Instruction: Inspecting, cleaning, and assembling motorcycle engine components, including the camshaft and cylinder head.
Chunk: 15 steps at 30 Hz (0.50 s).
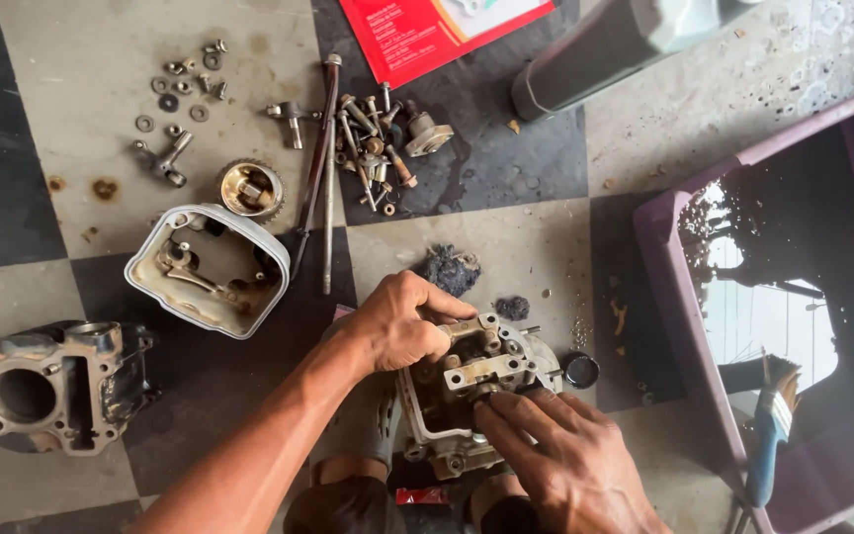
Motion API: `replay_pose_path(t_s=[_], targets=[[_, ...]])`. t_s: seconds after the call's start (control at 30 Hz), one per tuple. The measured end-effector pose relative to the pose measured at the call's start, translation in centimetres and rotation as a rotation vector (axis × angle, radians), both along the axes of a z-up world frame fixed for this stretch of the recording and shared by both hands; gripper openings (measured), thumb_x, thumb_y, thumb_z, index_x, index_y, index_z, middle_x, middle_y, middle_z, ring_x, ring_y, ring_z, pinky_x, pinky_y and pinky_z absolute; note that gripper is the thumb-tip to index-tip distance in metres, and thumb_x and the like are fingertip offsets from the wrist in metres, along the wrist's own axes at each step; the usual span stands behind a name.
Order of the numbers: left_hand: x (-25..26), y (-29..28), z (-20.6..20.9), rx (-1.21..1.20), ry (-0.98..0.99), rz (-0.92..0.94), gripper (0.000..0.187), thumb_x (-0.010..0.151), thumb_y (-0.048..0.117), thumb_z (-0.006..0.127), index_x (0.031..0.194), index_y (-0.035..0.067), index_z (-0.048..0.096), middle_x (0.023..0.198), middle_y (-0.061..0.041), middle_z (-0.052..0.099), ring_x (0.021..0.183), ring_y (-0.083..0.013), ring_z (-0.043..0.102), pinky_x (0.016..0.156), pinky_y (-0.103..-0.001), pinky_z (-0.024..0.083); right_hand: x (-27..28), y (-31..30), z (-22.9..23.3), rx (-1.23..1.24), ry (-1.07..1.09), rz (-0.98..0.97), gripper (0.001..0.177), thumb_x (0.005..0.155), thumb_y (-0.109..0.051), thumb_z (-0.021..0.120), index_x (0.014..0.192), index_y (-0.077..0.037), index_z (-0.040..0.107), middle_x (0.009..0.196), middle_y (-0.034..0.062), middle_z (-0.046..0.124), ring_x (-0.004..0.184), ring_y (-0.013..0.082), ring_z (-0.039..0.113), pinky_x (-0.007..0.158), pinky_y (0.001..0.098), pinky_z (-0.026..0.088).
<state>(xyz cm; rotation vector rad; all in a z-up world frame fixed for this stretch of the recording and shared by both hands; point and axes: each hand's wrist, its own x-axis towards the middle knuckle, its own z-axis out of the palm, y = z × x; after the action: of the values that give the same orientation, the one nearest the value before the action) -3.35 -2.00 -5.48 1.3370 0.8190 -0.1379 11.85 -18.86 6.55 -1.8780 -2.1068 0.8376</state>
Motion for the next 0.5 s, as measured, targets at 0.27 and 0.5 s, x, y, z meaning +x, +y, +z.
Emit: replay_pose_path(t_s=[0.27, 0.5], targets=[[-0.10, 0.33, 0.00, -0.071, -0.006, 0.027, 0.057, 0.052, 0.006, 0.064, 0.106, 0.009, 0.082, 0.090, -0.014, 0.082, 0.075, -0.0167, 0.075, 0.072, -0.025, 0.059, -0.14, 0.04, -0.23, 0.056, -0.056, 0.008, 0.044, 0.083, -0.029, 0.075, 0.118, -0.003, 0.071, 0.118, 0.0145, 0.071, 0.108, 0.0305, 0.071, 0.089, 0.0439, 0.057], [-0.28, 0.42, 0.30, -0.092, 0.010, 0.033, 0.054, 0.053, 0.006, 0.064, 0.104, 0.010, 0.083, 0.086, -0.013, 0.083, 0.071, -0.0162, 0.073, 0.069, -0.026, 0.059, 0.22, 0.14, -0.06, -0.004, -0.093, -0.008, 0.045, 0.073, -0.022, 0.072, 0.117, -0.010, 0.075, 0.115, 0.0099, 0.075, 0.103, 0.0294, 0.073, 0.086, 0.0452, 0.057]])
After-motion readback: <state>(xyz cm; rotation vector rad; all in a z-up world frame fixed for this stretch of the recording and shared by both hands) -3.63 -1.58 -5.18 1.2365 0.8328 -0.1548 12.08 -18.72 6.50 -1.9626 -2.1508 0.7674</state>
